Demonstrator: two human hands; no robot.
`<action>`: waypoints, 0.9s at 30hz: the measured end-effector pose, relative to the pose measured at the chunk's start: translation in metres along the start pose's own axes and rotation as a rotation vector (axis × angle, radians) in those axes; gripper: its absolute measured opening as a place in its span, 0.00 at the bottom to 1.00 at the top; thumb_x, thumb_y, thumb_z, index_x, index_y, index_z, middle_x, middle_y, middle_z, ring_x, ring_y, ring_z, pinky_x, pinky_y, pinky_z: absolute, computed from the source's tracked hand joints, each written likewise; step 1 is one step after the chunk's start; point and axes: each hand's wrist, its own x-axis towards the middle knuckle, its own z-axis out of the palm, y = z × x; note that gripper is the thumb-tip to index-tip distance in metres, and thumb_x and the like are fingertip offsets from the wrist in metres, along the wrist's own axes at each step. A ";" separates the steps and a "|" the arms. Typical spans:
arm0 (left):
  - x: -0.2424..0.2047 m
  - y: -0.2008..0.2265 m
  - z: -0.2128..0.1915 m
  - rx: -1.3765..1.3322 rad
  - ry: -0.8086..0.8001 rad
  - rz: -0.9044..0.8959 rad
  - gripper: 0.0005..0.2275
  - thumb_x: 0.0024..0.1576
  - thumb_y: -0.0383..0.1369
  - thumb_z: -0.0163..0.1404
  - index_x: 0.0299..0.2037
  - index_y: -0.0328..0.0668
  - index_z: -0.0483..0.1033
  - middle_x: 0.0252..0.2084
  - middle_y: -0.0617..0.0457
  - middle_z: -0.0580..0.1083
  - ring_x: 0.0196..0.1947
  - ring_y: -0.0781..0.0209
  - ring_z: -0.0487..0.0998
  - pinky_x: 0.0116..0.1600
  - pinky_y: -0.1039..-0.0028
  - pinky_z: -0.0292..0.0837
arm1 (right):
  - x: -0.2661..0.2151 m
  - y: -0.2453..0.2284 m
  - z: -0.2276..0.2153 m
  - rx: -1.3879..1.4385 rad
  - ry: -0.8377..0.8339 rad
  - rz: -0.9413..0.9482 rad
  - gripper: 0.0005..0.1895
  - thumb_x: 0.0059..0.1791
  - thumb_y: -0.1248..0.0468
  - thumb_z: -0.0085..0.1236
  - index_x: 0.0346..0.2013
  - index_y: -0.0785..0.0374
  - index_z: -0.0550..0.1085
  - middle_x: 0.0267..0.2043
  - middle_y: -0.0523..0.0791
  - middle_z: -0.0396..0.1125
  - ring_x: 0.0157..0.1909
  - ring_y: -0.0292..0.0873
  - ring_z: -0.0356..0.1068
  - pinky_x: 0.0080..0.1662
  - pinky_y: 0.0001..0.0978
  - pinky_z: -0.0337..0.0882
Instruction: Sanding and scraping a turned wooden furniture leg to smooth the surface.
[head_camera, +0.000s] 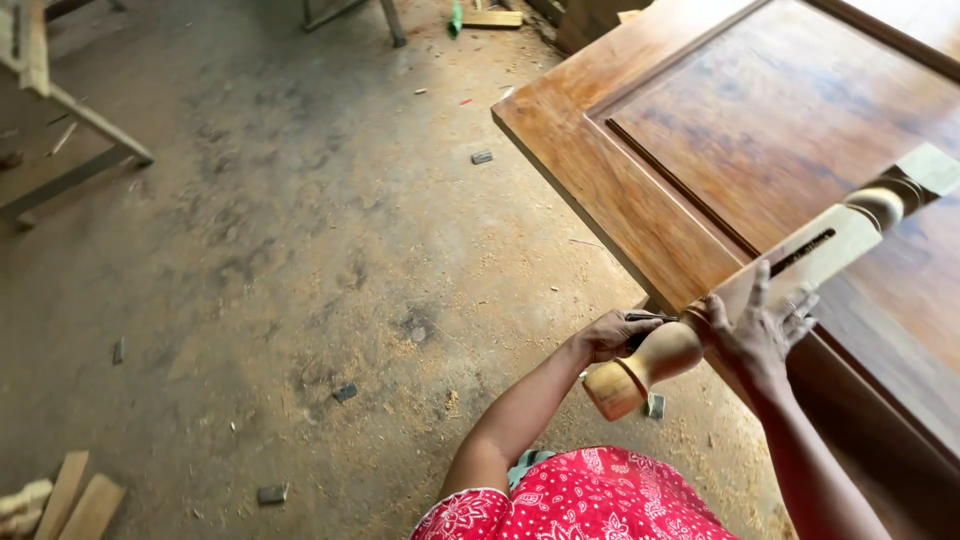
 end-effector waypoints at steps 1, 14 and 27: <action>-0.005 0.007 0.006 -0.007 0.014 0.017 0.12 0.67 0.34 0.52 0.56 0.39 0.78 0.43 0.56 0.79 0.31 0.74 0.78 0.32 0.82 0.73 | -0.009 -0.010 -0.010 -0.002 -0.011 -0.020 0.58 0.45 0.36 0.55 0.81 0.44 0.36 0.72 0.75 0.19 0.77 0.76 0.19 0.73 0.65 0.31; -0.002 0.003 -0.001 0.439 0.339 0.311 0.12 0.62 0.34 0.55 0.54 0.42 0.81 0.37 0.51 0.81 0.26 0.68 0.77 0.28 0.77 0.75 | 0.016 -0.010 -0.034 -0.498 -0.301 -1.128 0.45 0.30 0.42 0.71 0.61 0.41 0.69 0.75 0.51 0.50 0.77 0.57 0.42 0.72 0.64 0.39; -0.074 -0.009 0.073 0.939 0.861 0.545 0.13 0.67 0.39 0.47 0.49 0.35 0.77 0.37 0.43 0.81 0.36 0.50 0.84 0.43 0.61 0.80 | 0.020 -0.049 -0.027 -0.993 -0.541 -1.081 0.31 0.36 0.49 0.72 0.53 0.42 0.74 0.53 0.37 0.68 0.60 0.44 0.63 0.61 0.42 0.61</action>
